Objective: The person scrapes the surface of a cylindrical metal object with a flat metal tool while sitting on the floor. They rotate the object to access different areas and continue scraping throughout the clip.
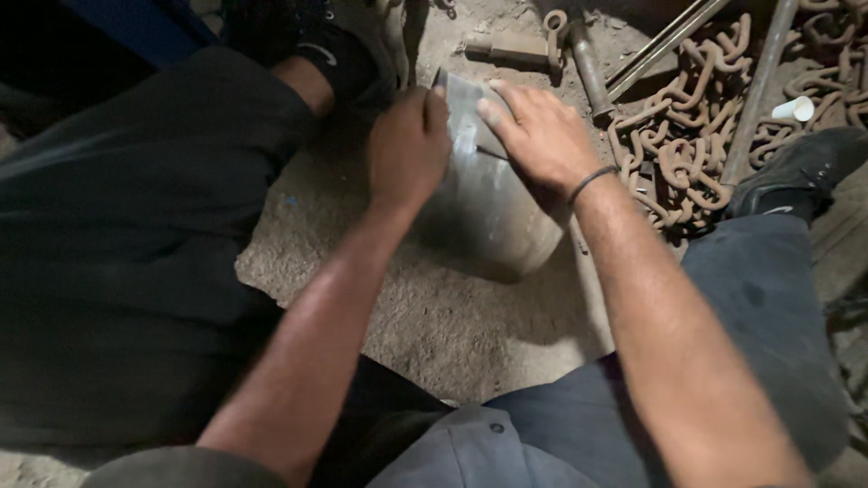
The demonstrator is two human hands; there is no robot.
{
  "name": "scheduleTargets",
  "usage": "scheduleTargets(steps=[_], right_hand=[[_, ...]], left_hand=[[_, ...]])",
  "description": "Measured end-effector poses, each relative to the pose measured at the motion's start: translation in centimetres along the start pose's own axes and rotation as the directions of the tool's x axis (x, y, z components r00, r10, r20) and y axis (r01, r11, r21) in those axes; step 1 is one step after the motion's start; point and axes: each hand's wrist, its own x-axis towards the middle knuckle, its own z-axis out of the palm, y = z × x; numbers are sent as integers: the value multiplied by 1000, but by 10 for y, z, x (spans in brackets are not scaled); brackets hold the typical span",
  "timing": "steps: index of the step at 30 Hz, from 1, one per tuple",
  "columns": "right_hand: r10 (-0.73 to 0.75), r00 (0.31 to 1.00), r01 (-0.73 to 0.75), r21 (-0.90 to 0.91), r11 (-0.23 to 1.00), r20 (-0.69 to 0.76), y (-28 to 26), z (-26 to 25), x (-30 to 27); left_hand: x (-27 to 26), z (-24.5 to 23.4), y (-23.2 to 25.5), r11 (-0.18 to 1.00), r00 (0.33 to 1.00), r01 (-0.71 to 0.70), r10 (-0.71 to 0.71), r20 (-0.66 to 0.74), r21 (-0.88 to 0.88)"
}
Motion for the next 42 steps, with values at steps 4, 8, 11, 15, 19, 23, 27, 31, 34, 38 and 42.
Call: scheduleTargets(steps=[4,8,11,15,19,23,27,31,34,38,42], right_hand=[[-228,942,166,-249,954,-248,-24,16,-46],[-325,905,79,-641,764,-276,-49,58,-115],[-366,843,214,-378,901,-395,-38,55,-100],[-195,962,175,-118,978,-189,-16,12,-26],[-92,996,92,15,996,6,-12,-5,0],[-345,890,266,-275,924,-298,-31,27,-69],[-315,930,136,-617,775,-191,-54,62,-134],[-254,918,170,-276,946,-304,-40,56,-108],[-150,935,75,-233,970,-322,-9,29,-54],[84,987,-83,14,996,-137,12,5,-36],[-201,899,91,-284,955,-388,0,29,-99]], left_hand=[[-1,3,3,988,994,108,-108,-5,108],[1,7,-2,997,998,66,-66,13,35],[2,8,-6,998,997,61,-60,41,-28],[0,1,-2,998,997,63,-62,45,-15],[-3,2,1,994,995,99,-100,27,47],[2,11,-8,988,986,147,-150,68,54],[15,22,-19,998,996,69,-69,48,-8],[12,24,-21,1000,1000,-3,3,5,-13],[8,14,-16,999,999,21,-22,37,38],[9,9,-3,996,999,43,-45,24,79],[13,9,-4,994,997,69,-72,35,89]])
